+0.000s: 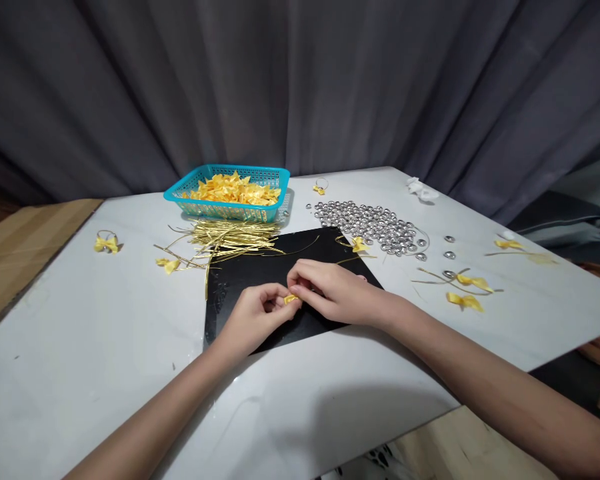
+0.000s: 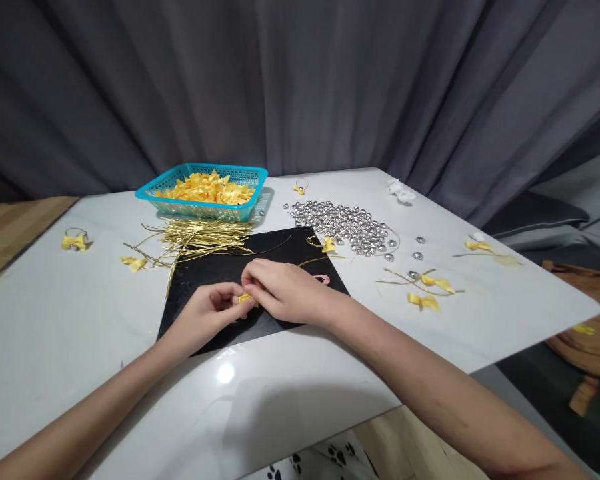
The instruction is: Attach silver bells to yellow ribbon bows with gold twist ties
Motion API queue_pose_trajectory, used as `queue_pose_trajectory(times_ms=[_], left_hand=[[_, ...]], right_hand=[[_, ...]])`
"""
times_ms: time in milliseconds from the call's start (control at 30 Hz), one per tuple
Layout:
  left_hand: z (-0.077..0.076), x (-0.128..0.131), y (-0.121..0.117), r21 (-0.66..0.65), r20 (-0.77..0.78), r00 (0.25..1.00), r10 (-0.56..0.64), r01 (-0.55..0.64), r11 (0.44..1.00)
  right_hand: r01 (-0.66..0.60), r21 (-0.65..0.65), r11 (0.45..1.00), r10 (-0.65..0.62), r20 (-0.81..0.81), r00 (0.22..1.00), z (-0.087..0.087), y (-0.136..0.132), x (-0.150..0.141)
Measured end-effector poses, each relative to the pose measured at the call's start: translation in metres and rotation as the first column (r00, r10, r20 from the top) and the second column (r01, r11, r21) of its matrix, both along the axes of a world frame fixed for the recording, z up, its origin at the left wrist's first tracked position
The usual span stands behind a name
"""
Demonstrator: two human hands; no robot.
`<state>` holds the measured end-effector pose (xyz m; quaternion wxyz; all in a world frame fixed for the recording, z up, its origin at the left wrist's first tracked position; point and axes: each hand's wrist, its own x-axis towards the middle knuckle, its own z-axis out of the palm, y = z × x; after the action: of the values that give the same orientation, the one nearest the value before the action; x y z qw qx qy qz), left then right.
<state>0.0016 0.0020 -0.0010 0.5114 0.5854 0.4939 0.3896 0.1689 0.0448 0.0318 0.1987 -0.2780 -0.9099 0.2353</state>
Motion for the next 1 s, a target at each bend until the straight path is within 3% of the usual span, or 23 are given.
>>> queue_pose_trajectory(times_ms=[100, 200, 300, 467, 567, 733, 833, 1000], left_hand=[[0.004, -0.001, 0.001, -0.020, 0.033, 0.999, 0.024, -0.024, 1.000], [0.007, -0.002, 0.003, -0.042, 0.080, 0.989, 0.121, -0.118, 0.992], [0.009, -0.003, 0.004, -0.061, 0.154, 0.969, 0.195, -0.188, 0.980], [0.008, -0.004, 0.004, -0.068, 0.199, 0.956, 0.216, -0.206, 0.976], [0.010, -0.003, 0.003, -0.065, 0.199, 0.954, 0.225, -0.216, 0.974], [0.013, -0.001, 0.003, -0.076, 0.217, 0.940, 0.264, -0.253, 0.964], [0.012, -0.001, 0.003, -0.085, 0.235, 0.928, 0.290, -0.278, 0.957], [0.010, -0.002, 0.004, -0.083, 0.255, 0.923, 0.289, -0.277, 0.957]], right_hand=[[0.003, -0.054, 0.999, -0.007, -0.064, 0.998, 0.000, 0.002, 0.000], [0.062, -0.083, 0.995, -0.073, -0.136, 0.988, 0.001, 0.003, 0.001], [0.097, -0.022, 0.995, -0.099, -0.165, 0.981, 0.001, 0.004, 0.004], [-0.008, 0.097, 0.995, 0.022, -0.146, 0.989, -0.001, 0.005, 0.005], [-0.002, 0.114, 0.993, 0.016, -0.128, 0.992, -0.003, 0.003, 0.003], [0.139, -0.014, 0.990, -0.139, -0.208, 0.968, -0.013, -0.004, -0.005], [0.175, -0.123, 0.977, -0.202, -0.267, 0.942, -0.019, -0.008, -0.010], [0.212, -0.174, 0.962, -0.255, -0.285, 0.924, -0.021, -0.012, -0.013]])
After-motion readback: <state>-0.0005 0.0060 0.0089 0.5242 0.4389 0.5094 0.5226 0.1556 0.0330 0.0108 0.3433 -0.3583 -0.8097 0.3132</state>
